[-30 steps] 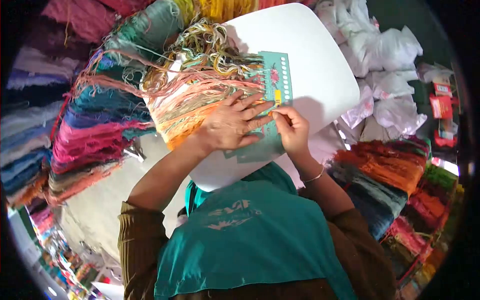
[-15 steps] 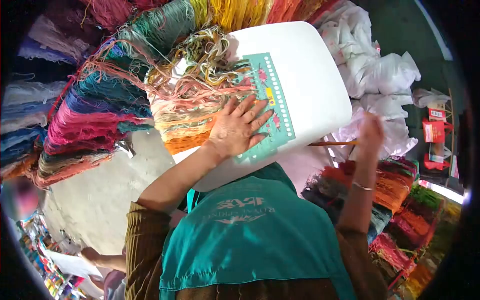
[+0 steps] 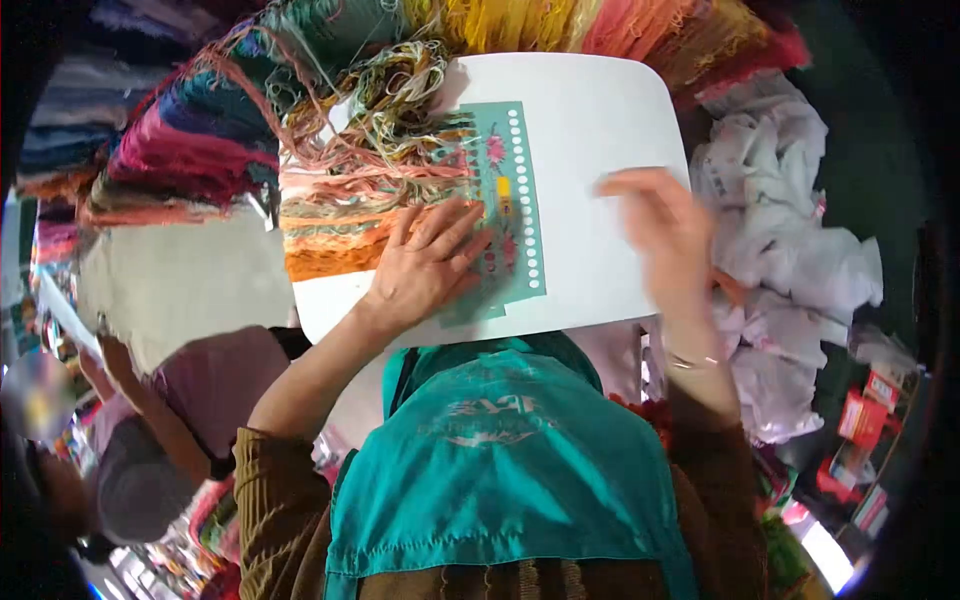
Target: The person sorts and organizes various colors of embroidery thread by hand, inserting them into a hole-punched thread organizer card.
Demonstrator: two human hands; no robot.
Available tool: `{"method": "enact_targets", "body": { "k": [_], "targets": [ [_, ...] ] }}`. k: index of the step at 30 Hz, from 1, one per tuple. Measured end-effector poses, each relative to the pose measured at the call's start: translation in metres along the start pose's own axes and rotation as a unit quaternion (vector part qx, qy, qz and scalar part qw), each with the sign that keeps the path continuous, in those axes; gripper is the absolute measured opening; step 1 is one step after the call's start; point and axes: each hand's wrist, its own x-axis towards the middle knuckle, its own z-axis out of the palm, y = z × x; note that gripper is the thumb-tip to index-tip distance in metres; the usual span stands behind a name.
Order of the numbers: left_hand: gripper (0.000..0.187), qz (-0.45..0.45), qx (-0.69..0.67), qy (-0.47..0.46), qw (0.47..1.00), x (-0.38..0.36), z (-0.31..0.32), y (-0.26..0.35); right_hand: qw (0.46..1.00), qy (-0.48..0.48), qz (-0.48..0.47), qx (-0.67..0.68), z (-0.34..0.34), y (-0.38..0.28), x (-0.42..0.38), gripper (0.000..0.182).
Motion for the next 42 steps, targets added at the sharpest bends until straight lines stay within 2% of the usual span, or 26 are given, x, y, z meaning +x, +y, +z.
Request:
{"method": "enact_targets", "body": {
  "k": [1,2,3,4,5,6,7,9,11,14,16,20,22,25,29,35,38,40,42],
  "targets": [
    [0.055,-0.058,-0.053,0.027,0.997,-0.006,0.000,0.011,0.997,-0.005,0.016,0.079,0.032,0.030,0.009,0.011],
    [0.053,-0.115,-0.105,0.056,0.986,-0.012,0.000,0.023,0.997,-0.030,0.032,0.059,0.050,0.052,0.012,0.010],
    [0.042,-0.155,-0.156,0.094,0.971,-0.011,-0.008,0.033,0.997,-0.038,0.028,0.057,0.065,0.066,0.013,0.011],
    [0.036,-0.275,-0.326,0.092,0.900,-0.009,-0.011,0.045,0.997,-0.048,0.027,0.061,0.071,0.078,0.015,0.011],
    [0.031,-0.380,-0.481,0.089,0.785,-0.008,-0.011,0.055,0.997,-0.053,0.035,0.042,0.077,0.090,0.015,0.011],
    [0.032,-0.397,-0.561,0.123,0.716,-0.005,-0.002,0.055,0.997,-0.056,0.043,0.022,0.082,0.098,0.016,0.011],
    [0.032,-0.402,-0.560,0.125,0.714,-0.002,0.001,0.056,0.998,-0.058,0.036,0.013,0.086,0.102,0.017,0.011],
    [0.036,-0.445,-0.643,0.179,0.597,0.009,0.003,0.058,0.996,-0.074,0.037,0.015,0.090,0.098,0.014,0.010],
    [0.037,-0.444,-0.647,0.205,0.585,0.013,0.008,0.057,0.997,-0.078,0.012,0.010,0.096,0.102,0.016,0.010],
    [0.038,-0.476,-0.653,0.159,0.567,0.015,0.006,0.049,0.997,-0.080,0.001,0.000,0.099,0.102,0.015,0.009],
    [0.032,-0.448,-0.662,0.100,0.593,0.014,0.015,0.043,0.996,-0.090,0.010,-0.009,0.096,0.096,0.014,0.010],
    [0.026,-0.444,-0.626,0.133,0.627,0.021,0.020,0.047,0.995,-0.096,-0.007,-0.010,0.092,0.094,0.013,0.010],
    [0.020,-0.469,-0.649,0.137,0.583,0.025,0.015,0.046,0.994,-0.108,-0.001,0.002,0.088,0.095,0.012,0.009],
    [0.019,-0.464,-0.666,0.140,0.567,0.025,0.018,0.044,0.993,-0.119,0.009,0.014,0.086,0.094,0.011,0.009],
    [0.020,-0.463,-0.679,0.139,0.552,0.026,0.013,0.044,0.992,-0.126,0.024,-0.001,0.085,0.095,0.010,0.008],
    [0.023,-0.448,-0.681,0.100,0.570,0.023,0.010,0.040,0.995,-0.103,0.002,0.008,0.086,0.093,0.011,0.009],
    [0.024,-0.445,-0.698,0.099,0.553,0.018,0.016,0.042,0.993,-0.119,0.017,-0.002,0.083,0.094,0.012,0.009],
    [0.025,-0.452,-0.717,0.113,0.519,0.016,0.018,0.044,0.993,-0.120,0.005,0.002,0.084,0.095,0.010,0.009],
    [0.026,-0.453,-0.718,0.111,0.517,0.019,0.015,0.044,0.993,-0.121,-0.009,0.006,0.084,0.095,0.010,0.009]
  ]
}}
